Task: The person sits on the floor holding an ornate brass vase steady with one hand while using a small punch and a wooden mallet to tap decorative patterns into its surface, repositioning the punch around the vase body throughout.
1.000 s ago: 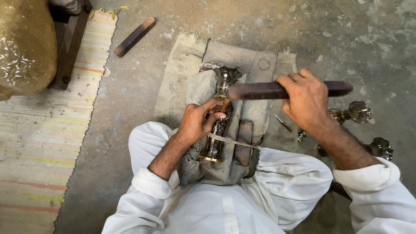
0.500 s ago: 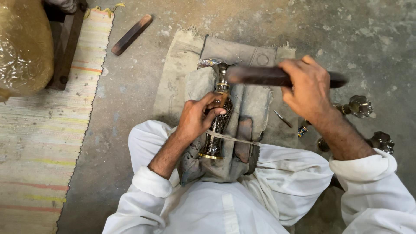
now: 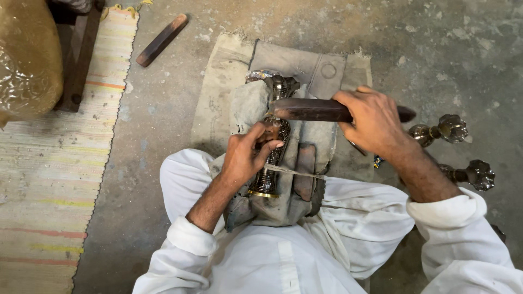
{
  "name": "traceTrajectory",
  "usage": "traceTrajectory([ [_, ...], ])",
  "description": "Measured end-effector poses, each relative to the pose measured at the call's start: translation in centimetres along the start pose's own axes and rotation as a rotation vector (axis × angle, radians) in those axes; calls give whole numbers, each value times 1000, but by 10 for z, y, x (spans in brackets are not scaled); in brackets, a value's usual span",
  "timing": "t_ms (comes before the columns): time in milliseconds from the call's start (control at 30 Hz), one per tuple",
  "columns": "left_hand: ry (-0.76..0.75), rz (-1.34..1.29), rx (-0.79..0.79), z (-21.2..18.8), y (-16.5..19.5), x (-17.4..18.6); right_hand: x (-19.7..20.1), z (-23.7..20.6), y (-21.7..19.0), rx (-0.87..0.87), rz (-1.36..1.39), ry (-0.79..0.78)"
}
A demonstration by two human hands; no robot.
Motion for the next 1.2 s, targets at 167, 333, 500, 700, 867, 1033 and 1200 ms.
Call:
traceTrajectory([
  [167, -1, 35, 58, 1, -2, -2, 6, 5, -4, -18, 91, 142],
  [333, -6, 78, 88, 0, -4, -6, 18, 4, -17, 160, -142, 217],
  [500, -4, 98, 123, 0, -6, -7, 21, 4, -14, 88, -129, 141],
  [700, 3, 94, 105, 2, -3, -4, 22, 6, -12, 87, -132, 129],
  [867, 17, 61, 64, 2, 0, -4, 21, 5, -2, -5, 3, 151],
  [1033, -21, 60, 89, 3, -3, -6, 15, 4, 10, -173, 212, 162],
  [1200, -16, 69, 46, 4, -3, -6, 11, 2, 13, -194, 185, 154],
])
Point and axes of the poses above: each hand's wrist, its own z-axis towards the middle knuckle, its own x-axis out of the back of the hand, y = z × x, the point moved 5 cm from there along z, towards the middle knuckle, and after that the axes turned 2 degrees about z, right-handed, at the moved point
